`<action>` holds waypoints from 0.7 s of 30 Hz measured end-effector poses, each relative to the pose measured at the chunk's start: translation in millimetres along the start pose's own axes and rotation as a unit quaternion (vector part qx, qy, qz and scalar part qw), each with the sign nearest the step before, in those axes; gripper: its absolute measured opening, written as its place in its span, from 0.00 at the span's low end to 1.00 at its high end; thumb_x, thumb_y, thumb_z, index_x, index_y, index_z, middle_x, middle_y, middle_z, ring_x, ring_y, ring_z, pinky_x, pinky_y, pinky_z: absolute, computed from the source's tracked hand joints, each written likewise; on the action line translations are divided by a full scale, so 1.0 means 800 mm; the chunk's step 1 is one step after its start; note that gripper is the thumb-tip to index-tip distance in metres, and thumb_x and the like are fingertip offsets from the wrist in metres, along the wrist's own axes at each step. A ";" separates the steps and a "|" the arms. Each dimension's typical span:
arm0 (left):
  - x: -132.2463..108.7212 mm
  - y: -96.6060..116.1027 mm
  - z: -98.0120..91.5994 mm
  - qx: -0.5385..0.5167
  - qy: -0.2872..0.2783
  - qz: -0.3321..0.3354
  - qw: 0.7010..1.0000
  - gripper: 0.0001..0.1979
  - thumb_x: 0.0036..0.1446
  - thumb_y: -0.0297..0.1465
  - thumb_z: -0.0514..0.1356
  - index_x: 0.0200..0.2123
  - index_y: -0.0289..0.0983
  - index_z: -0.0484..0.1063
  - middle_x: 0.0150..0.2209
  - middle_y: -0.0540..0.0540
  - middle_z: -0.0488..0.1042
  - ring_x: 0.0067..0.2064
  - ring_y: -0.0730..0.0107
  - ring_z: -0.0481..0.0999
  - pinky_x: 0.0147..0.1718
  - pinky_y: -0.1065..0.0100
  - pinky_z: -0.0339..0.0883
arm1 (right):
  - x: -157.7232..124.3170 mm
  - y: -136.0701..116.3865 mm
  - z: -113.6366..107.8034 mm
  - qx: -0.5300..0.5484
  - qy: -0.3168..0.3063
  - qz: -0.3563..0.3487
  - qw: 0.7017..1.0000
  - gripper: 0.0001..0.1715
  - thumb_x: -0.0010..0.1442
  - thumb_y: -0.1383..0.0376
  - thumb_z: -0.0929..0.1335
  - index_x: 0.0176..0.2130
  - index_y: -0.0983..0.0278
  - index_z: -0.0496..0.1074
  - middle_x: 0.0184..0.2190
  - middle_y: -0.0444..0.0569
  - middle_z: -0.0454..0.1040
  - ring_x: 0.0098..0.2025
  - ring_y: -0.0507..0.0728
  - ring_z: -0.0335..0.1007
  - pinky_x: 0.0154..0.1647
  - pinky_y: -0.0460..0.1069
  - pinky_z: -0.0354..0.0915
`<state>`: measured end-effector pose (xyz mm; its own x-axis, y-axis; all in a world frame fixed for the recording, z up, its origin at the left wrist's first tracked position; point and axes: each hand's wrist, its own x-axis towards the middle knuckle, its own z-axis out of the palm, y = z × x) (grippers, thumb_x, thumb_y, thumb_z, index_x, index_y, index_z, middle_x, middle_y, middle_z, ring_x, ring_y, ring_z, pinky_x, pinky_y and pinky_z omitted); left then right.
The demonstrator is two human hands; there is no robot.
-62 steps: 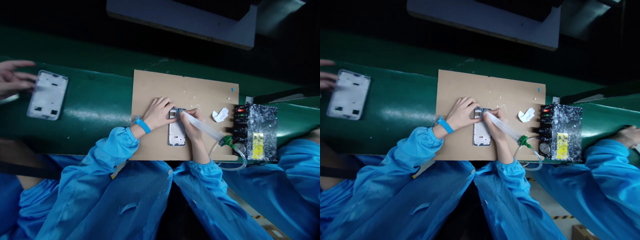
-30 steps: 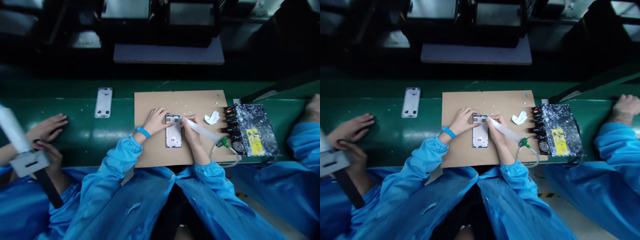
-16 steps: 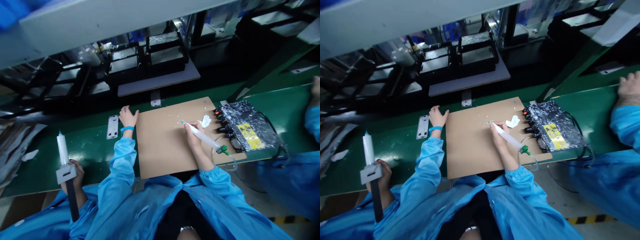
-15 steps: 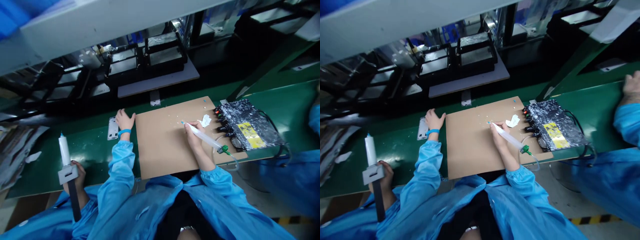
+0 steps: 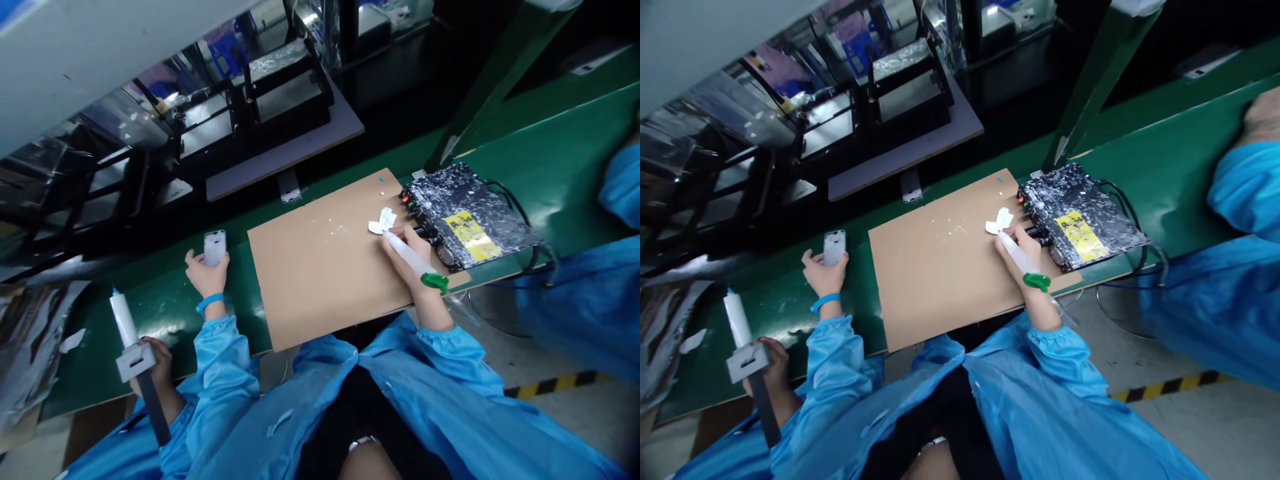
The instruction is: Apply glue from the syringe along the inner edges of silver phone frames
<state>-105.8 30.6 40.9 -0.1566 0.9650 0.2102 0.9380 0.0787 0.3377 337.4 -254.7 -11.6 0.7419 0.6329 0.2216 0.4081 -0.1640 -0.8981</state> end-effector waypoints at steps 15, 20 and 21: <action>-0.178 0.143 0.052 -0.169 -0.343 0.383 0.841 0.54 0.57 0.39 0.74 0.81 0.40 0.55 0.75 0.32 0.71 0.76 0.37 0.70 0.77 0.36 0.61 | -0.010 0.028 -0.021 -0.132 -0.122 -0.114 0.977 0.29 0.76 0.44 0.65 0.55 0.58 0.86 0.41 0.53 0.75 0.41 0.67 0.77 0.43 0.59 0.71; -0.177 0.130 0.051 -0.165 -0.287 0.340 0.880 0.63 0.55 0.54 0.78 0.83 0.40 0.52 0.79 0.28 0.63 0.80 0.32 0.64 0.79 0.36 0.59 | 0.007 0.075 -0.033 -0.165 -0.130 -0.161 0.964 0.29 0.65 0.52 0.67 0.60 0.51 0.85 0.42 0.55 0.75 0.41 0.74 0.81 0.40 0.66 0.74; -0.178 0.126 0.051 -0.163 -0.278 0.326 0.889 0.64 0.54 0.57 0.79 0.83 0.40 0.53 0.79 0.27 0.63 0.80 0.31 0.65 0.79 0.36 0.60 | 0.012 0.084 -0.034 -0.171 -0.121 -0.169 0.963 0.30 0.63 0.53 0.67 0.60 0.49 0.85 0.40 0.55 0.73 0.37 0.74 0.80 0.36 0.66 0.72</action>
<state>23.5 -88.6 7.1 0.6495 0.7603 0.0047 0.6189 -0.5322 0.5777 386.5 -280.0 -59.1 0.4078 0.8443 0.3476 0.7861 -0.1310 -0.6041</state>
